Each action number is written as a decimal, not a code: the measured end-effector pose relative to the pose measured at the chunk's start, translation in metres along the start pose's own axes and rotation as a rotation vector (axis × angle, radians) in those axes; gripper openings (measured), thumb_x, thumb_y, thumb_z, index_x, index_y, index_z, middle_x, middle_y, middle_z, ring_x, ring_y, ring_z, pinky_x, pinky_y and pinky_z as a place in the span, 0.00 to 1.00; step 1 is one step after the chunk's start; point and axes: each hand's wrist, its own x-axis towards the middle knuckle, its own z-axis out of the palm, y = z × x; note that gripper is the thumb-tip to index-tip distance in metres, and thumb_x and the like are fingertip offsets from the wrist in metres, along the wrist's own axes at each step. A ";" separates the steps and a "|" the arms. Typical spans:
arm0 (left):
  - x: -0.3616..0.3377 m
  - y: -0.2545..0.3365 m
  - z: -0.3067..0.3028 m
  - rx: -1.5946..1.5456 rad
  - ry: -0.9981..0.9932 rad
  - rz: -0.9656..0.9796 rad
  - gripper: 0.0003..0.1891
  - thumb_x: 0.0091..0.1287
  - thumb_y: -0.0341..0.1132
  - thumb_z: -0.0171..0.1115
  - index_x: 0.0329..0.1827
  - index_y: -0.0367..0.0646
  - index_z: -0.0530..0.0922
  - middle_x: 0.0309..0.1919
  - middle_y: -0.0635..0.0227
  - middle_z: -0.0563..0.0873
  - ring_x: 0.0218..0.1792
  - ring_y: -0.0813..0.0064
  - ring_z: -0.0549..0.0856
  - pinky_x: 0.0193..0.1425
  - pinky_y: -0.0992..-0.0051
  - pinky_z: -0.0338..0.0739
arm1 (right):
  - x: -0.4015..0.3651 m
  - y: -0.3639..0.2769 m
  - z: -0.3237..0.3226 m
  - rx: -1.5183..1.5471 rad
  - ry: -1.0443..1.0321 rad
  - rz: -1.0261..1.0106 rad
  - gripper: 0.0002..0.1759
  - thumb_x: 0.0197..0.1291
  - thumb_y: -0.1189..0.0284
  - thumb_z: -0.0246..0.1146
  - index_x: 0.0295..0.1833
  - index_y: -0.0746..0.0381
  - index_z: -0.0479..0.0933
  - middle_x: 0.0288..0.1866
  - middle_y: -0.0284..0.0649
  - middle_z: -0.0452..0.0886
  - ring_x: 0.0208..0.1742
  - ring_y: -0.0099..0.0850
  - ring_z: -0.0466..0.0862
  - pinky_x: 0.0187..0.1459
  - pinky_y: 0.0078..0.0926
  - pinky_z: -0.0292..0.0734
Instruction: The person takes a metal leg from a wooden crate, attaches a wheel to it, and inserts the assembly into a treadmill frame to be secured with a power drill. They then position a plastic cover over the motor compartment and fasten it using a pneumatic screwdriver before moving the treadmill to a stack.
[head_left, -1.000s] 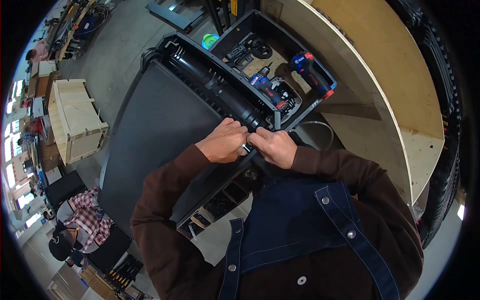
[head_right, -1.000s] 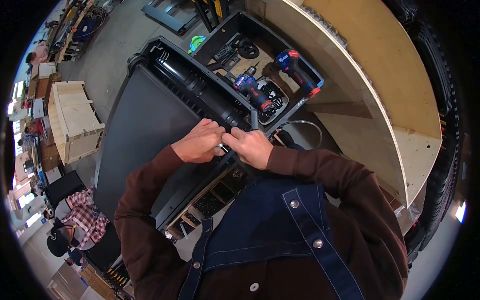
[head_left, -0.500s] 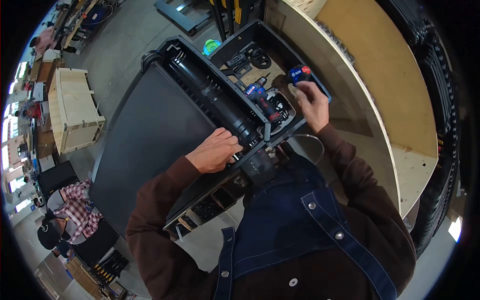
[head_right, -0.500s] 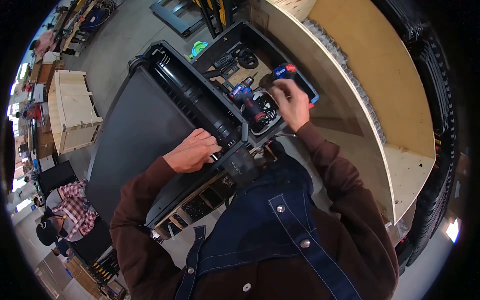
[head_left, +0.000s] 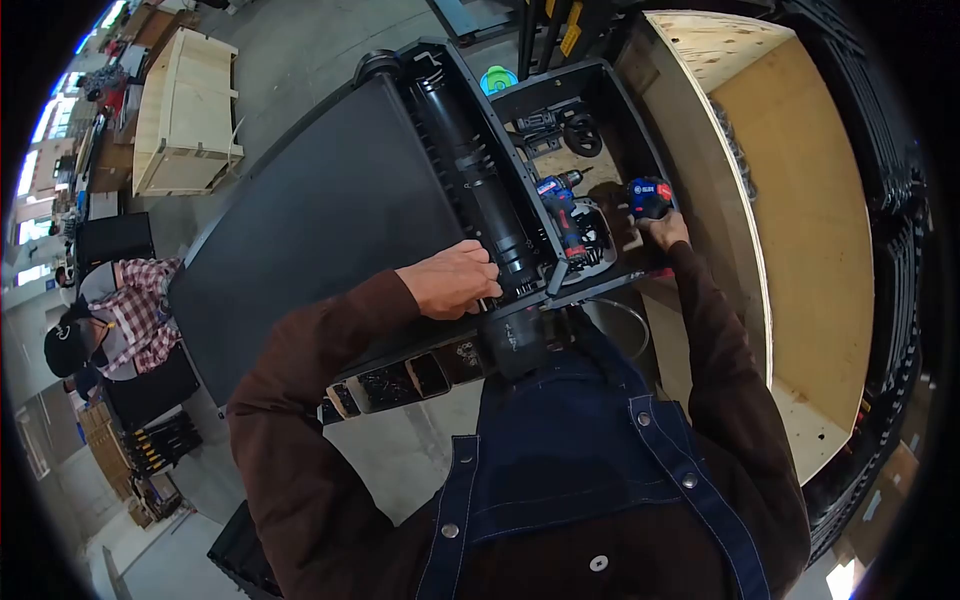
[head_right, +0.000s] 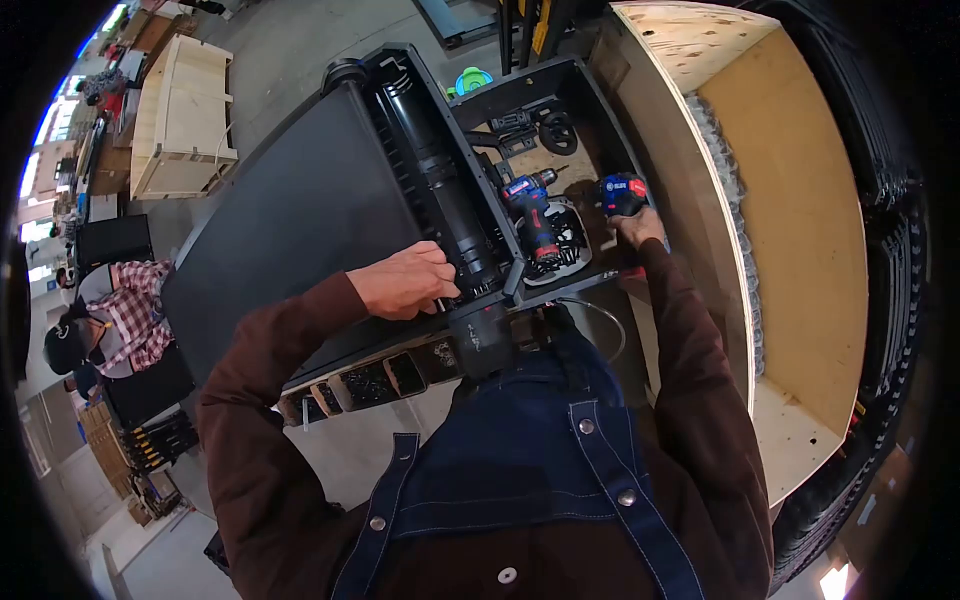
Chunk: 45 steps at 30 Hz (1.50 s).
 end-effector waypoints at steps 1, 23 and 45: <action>0.000 0.002 -0.003 0.002 0.007 -0.007 0.09 0.58 0.35 0.72 0.40 0.47 0.84 0.38 0.71 0.80 0.48 0.68 0.77 0.60 0.67 0.66 | 0.007 0.005 0.003 0.140 -0.165 0.096 0.33 0.47 0.58 0.77 0.56 0.67 0.81 0.45 0.50 0.89 0.47 0.42 0.90 0.51 0.37 0.82; -0.003 -0.013 0.010 -0.027 0.037 0.007 0.12 0.60 0.34 0.70 0.46 0.44 0.87 0.39 0.71 0.82 0.50 0.69 0.78 0.65 0.67 0.65 | -0.202 -0.038 -0.096 0.802 -0.723 -0.150 0.23 0.57 0.76 0.72 0.58 0.69 0.78 0.45 0.48 0.88 0.36 0.31 0.88 0.43 0.29 0.86; 0.008 -0.054 -0.006 -0.124 0.032 -0.023 0.12 0.58 0.32 0.70 0.45 0.40 0.85 0.38 0.68 0.80 0.50 0.65 0.76 0.64 0.65 0.66 | -0.115 -0.086 -0.108 0.648 -0.827 -0.052 0.20 0.55 0.73 0.77 0.50 0.68 0.79 0.40 0.43 0.87 0.31 0.28 0.85 0.39 0.29 0.83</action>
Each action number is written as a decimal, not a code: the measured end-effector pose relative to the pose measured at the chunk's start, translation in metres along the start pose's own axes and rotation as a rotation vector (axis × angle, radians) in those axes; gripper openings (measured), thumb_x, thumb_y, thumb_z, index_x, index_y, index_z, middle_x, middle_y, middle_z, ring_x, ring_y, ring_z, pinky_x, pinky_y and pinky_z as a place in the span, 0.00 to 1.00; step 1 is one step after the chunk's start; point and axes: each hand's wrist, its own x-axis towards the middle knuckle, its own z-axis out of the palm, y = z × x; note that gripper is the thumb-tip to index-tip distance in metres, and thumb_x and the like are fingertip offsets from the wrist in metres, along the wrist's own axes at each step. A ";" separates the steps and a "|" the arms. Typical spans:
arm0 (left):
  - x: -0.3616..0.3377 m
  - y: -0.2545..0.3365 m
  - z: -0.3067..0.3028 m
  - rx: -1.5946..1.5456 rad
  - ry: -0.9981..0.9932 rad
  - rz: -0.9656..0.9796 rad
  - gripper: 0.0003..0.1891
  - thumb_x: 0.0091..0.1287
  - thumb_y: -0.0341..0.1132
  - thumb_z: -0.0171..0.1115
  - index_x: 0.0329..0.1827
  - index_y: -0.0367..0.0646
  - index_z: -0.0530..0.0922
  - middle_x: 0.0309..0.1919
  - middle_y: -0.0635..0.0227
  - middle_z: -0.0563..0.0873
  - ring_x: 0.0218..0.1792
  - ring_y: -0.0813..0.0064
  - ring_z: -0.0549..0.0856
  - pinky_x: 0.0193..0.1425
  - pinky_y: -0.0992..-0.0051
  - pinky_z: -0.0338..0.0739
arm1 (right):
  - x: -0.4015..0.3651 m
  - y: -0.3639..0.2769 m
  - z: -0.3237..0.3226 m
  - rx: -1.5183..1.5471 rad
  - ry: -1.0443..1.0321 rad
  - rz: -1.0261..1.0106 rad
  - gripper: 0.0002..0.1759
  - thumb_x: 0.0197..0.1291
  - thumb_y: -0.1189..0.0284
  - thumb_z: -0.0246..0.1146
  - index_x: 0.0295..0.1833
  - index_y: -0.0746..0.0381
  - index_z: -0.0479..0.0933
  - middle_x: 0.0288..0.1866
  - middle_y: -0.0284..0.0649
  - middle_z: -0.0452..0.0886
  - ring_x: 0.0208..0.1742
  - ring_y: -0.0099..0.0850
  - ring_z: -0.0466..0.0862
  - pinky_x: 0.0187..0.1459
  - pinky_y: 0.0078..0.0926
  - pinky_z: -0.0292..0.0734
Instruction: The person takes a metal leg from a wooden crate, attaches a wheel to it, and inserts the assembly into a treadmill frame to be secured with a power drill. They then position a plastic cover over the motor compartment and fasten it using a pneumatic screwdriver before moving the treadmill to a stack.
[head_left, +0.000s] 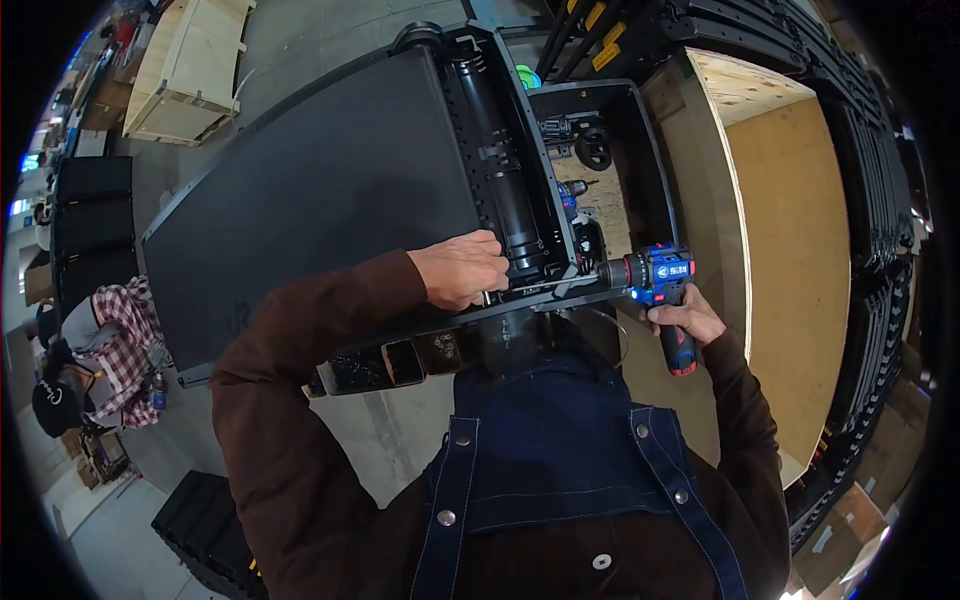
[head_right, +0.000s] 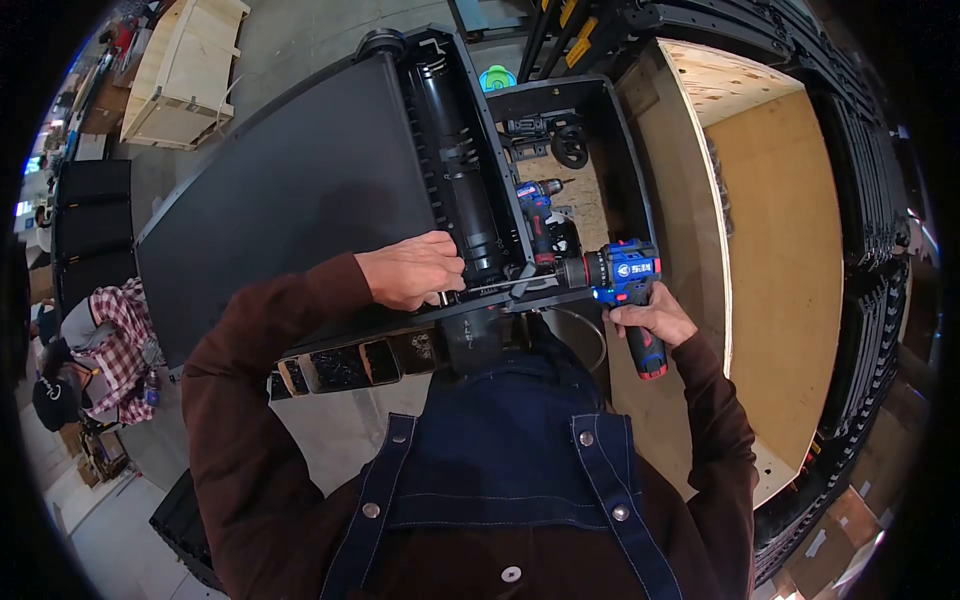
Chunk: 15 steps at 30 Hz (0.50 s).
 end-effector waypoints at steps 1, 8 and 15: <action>0.000 -0.001 0.000 -0.003 -0.002 0.001 0.12 0.58 0.32 0.70 0.45 0.40 0.85 0.38 0.68 0.80 0.50 0.65 0.76 0.64 0.65 0.66 | 0.001 -0.002 0.000 0.004 0.013 0.009 0.20 0.55 0.73 0.77 0.50 0.68 0.79 0.40 0.43 0.87 0.31 0.28 0.85 0.38 0.28 0.83; 0.001 -0.010 0.001 0.011 -0.003 0.004 0.14 0.58 0.32 0.70 0.47 0.40 0.85 0.39 0.67 0.80 0.50 0.65 0.76 0.64 0.65 0.66 | 0.011 -0.017 -0.003 -0.040 -0.029 -0.006 0.19 0.55 0.72 0.77 0.50 0.68 0.80 0.40 0.42 0.87 0.32 0.27 0.85 0.38 0.27 0.83; 0.003 -0.010 0.000 -0.001 -0.007 -0.028 0.07 0.60 0.34 0.65 0.38 0.43 0.86 0.38 0.66 0.84 0.48 0.65 0.79 0.62 0.65 0.66 | 0.019 -0.021 -0.004 -0.037 -0.063 -0.030 0.20 0.55 0.72 0.77 0.51 0.68 0.81 0.41 0.42 0.88 0.32 0.26 0.85 0.38 0.25 0.83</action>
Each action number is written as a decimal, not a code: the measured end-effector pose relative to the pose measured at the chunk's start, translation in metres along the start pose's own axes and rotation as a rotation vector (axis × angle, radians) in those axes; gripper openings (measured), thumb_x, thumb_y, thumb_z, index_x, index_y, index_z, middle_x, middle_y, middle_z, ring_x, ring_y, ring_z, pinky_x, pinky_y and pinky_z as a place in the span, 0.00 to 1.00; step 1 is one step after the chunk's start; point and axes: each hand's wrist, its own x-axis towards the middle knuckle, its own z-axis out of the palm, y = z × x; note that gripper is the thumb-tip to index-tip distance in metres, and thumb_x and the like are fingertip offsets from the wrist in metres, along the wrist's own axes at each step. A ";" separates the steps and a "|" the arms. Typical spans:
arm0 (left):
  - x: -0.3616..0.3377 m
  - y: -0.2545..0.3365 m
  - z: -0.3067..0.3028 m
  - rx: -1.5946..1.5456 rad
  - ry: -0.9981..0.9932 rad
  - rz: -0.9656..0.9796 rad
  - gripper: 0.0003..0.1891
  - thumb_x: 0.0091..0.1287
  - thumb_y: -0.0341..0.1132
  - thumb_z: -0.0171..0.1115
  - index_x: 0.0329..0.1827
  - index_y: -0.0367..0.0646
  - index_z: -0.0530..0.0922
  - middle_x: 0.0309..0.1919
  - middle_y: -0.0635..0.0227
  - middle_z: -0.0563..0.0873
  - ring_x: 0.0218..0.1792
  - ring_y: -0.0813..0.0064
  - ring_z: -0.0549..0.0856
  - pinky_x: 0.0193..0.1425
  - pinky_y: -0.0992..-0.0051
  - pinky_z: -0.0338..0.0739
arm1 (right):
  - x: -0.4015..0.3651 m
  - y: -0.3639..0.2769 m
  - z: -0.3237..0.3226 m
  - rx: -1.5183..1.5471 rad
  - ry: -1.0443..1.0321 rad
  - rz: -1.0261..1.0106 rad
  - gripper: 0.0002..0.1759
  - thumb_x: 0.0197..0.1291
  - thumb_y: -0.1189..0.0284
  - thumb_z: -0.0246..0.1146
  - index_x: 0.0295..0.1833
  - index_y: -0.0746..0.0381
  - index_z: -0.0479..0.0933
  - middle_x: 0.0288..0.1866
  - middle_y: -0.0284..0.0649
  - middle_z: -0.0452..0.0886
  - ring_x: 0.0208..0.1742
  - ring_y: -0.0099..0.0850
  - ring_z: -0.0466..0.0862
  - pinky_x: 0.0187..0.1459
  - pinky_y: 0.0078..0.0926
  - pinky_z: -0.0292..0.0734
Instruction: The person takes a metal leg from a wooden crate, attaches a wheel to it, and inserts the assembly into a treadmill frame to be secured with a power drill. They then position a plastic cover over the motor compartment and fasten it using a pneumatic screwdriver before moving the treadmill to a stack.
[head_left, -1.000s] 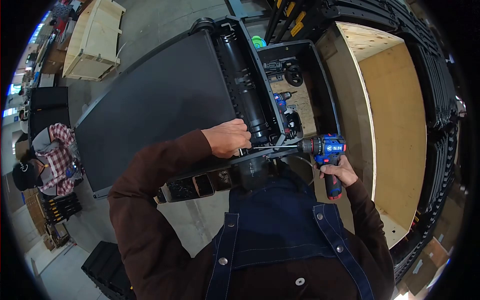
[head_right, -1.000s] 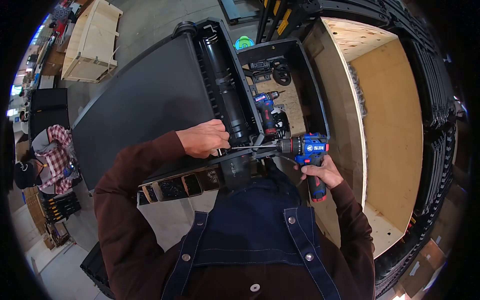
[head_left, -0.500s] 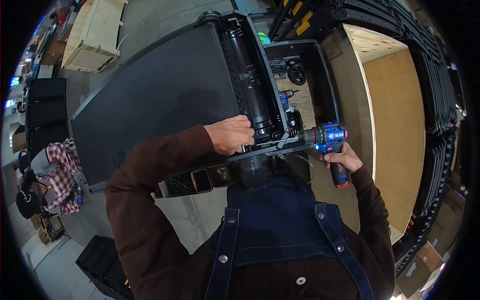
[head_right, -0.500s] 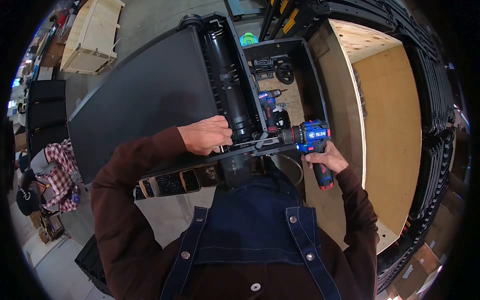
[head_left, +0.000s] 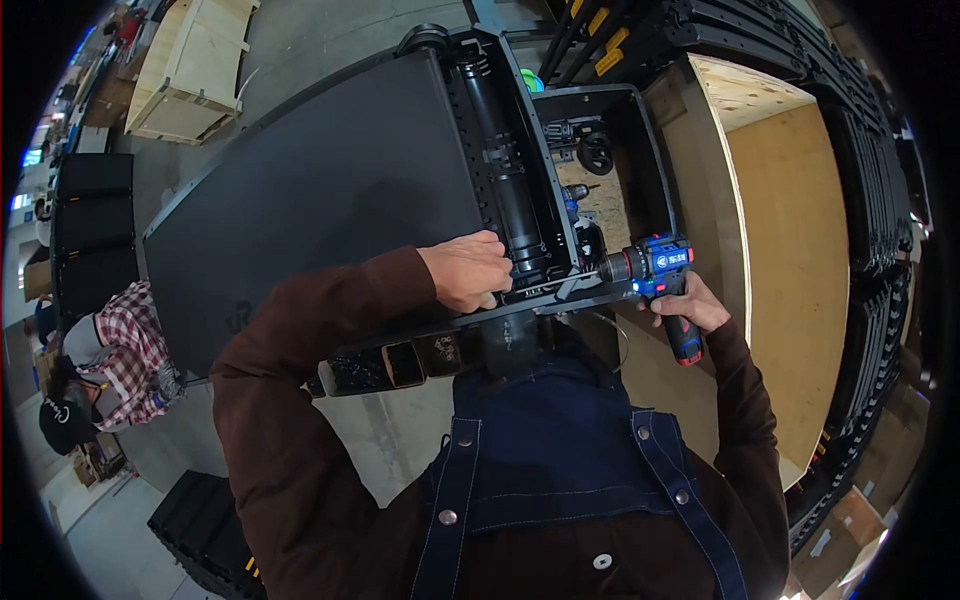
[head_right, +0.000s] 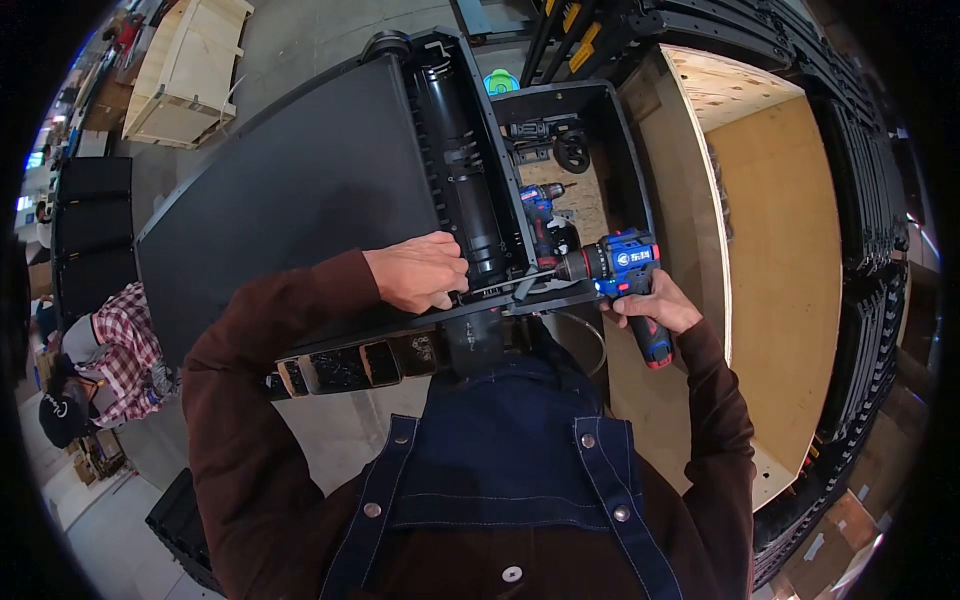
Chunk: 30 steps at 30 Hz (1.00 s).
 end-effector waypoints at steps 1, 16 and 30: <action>0.002 0.001 0.001 0.003 0.001 -0.004 0.07 0.60 0.34 0.65 0.38 0.43 0.86 0.38 0.66 0.84 0.48 0.65 0.79 0.62 0.65 0.66 | 0.002 0.000 0.000 0.015 0.015 -0.010 0.20 0.55 0.72 0.77 0.51 0.68 0.81 0.41 0.43 0.88 0.33 0.26 0.85 0.38 0.25 0.83; 0.009 0.012 0.004 0.079 -0.122 -0.083 0.06 0.58 0.34 0.65 0.34 0.42 0.86 0.38 0.67 0.86 0.49 0.66 0.80 0.61 0.66 0.67 | 0.007 0.006 -0.018 -0.075 -0.076 0.021 0.24 0.56 0.74 0.78 0.54 0.69 0.78 0.43 0.44 0.87 0.42 0.31 0.88 0.39 0.29 0.85; 0.002 0.009 0.007 0.049 -0.029 -0.014 0.07 0.53 0.30 0.66 0.35 0.42 0.85 0.37 0.68 0.84 0.50 0.66 0.79 0.62 0.67 0.67 | 0.012 -0.004 -0.010 -0.132 -0.083 -0.064 0.22 0.56 0.69 0.77 0.51 0.70 0.80 0.41 0.42 0.88 0.31 0.25 0.86 0.25 0.18 0.76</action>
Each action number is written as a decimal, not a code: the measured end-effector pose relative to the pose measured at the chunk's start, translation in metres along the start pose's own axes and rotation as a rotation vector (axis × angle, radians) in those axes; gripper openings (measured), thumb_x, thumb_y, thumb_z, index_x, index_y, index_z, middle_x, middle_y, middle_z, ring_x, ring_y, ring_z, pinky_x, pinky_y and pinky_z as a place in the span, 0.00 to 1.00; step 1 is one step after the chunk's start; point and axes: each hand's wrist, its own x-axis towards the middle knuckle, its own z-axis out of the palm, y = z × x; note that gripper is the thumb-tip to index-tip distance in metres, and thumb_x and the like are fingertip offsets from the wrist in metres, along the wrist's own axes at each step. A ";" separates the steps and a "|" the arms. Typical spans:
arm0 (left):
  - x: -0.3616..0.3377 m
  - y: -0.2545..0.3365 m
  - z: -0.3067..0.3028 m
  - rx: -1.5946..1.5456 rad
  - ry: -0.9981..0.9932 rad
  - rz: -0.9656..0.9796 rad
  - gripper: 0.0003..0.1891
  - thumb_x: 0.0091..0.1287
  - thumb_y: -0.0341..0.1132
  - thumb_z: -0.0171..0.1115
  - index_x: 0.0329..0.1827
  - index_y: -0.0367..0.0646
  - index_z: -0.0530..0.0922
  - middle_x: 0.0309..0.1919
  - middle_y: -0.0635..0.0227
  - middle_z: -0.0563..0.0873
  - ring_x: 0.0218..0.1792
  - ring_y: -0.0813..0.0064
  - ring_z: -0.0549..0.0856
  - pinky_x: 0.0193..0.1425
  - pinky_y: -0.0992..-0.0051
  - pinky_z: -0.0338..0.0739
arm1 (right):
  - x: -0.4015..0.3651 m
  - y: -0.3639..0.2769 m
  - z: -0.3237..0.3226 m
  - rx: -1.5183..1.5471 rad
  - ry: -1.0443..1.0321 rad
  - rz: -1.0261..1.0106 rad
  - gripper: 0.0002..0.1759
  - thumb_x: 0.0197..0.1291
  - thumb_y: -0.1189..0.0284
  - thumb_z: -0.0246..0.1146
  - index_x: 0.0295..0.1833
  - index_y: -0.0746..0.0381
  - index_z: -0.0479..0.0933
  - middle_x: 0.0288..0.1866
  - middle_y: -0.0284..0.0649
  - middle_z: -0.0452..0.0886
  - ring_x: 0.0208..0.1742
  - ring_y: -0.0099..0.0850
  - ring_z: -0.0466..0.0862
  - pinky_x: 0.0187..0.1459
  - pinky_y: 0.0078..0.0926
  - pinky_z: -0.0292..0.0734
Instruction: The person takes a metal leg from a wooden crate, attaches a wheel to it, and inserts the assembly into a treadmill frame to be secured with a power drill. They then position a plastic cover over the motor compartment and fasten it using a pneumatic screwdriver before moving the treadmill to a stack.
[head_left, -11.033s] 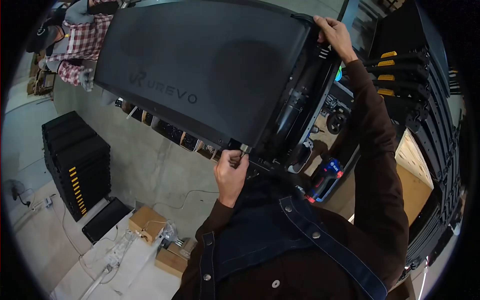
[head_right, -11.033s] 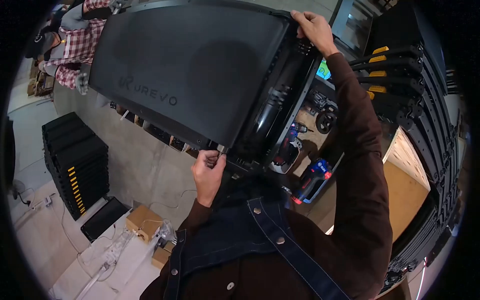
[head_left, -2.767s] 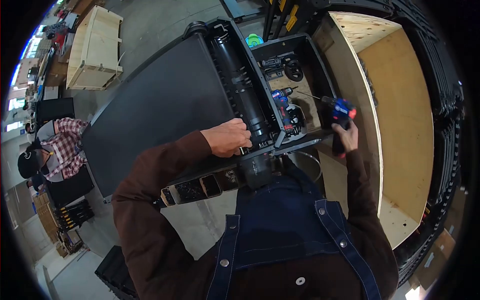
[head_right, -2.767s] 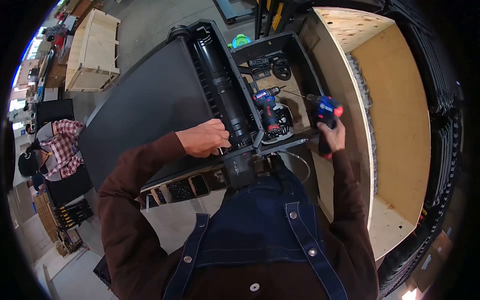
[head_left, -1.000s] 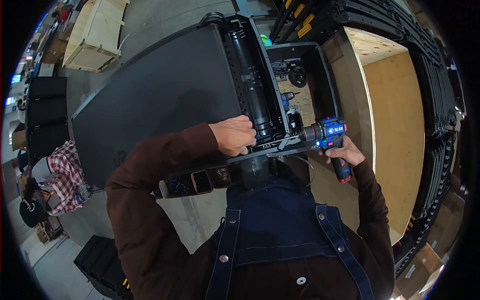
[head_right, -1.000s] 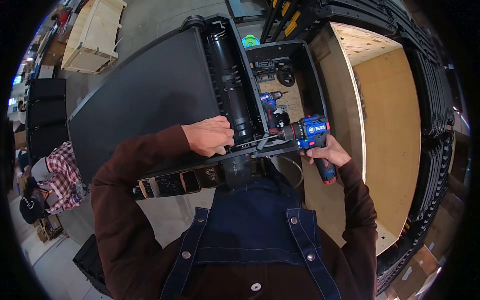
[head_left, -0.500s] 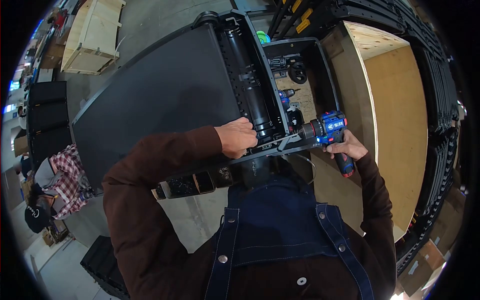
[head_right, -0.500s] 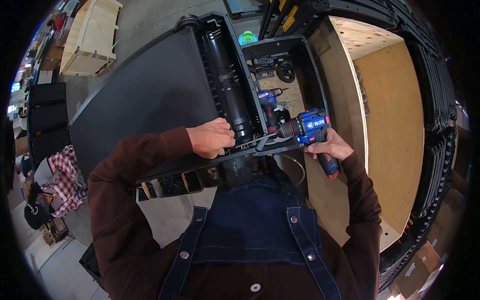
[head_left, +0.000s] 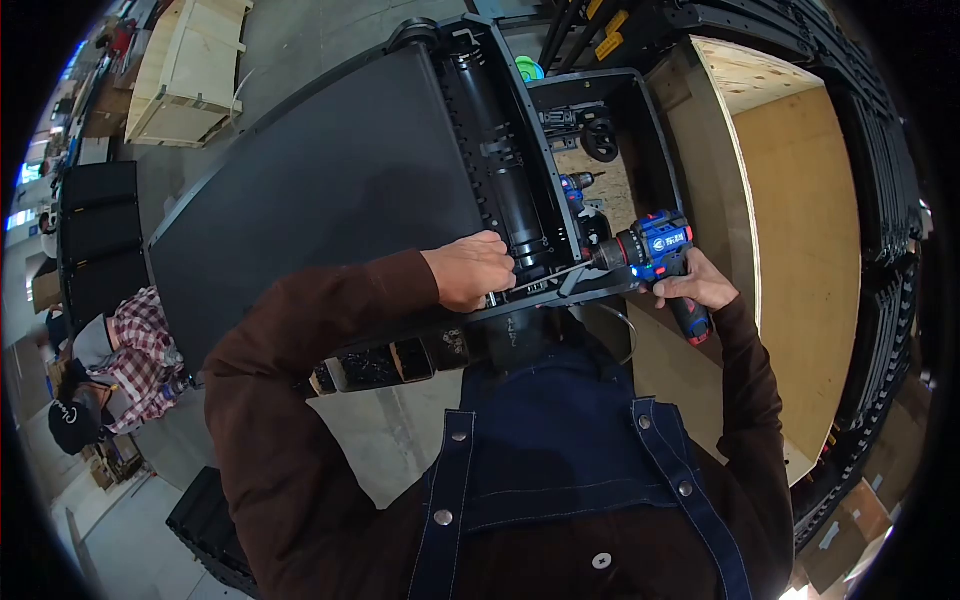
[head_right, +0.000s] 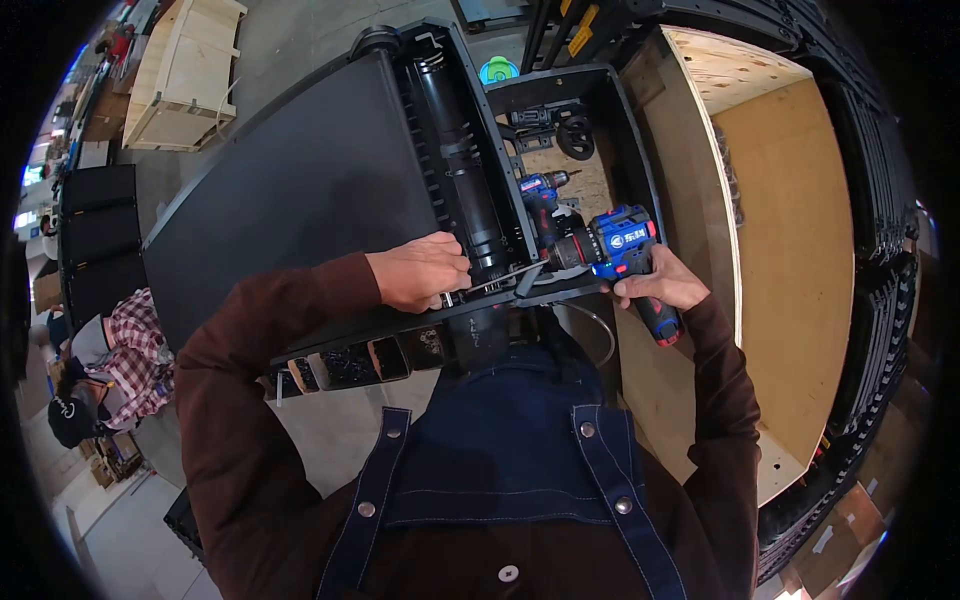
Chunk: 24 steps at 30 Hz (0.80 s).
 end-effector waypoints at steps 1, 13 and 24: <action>-0.001 -0.002 -0.001 0.004 -0.006 0.003 0.07 0.53 0.30 0.66 0.35 0.42 0.85 0.37 0.68 0.84 0.50 0.66 0.79 0.62 0.67 0.67 | -0.001 -0.002 0.001 -0.025 -0.005 -0.008 0.22 0.56 0.69 0.76 0.51 0.70 0.80 0.41 0.42 0.88 0.31 0.25 0.86 0.24 0.18 0.76; 0.020 0.004 -0.014 -0.101 -0.057 -0.194 0.12 0.60 0.38 0.61 0.19 0.46 0.80 0.21 0.59 0.81 0.33 0.58 0.81 0.50 0.64 0.66 | -0.015 0.006 0.021 0.082 0.134 -0.058 0.23 0.61 0.65 0.76 0.55 0.66 0.78 0.38 0.40 0.87 0.33 0.26 0.85 0.34 0.25 0.81; 0.022 0.009 -0.007 -0.235 0.054 -0.302 0.08 0.57 0.41 0.73 0.28 0.48 0.90 0.25 0.63 0.88 0.33 0.62 0.84 0.54 0.63 0.65 | -0.018 0.009 -0.001 0.104 0.114 -0.200 0.29 0.57 0.64 0.80 0.58 0.66 0.77 0.40 0.38 0.86 0.36 0.26 0.85 0.39 0.27 0.84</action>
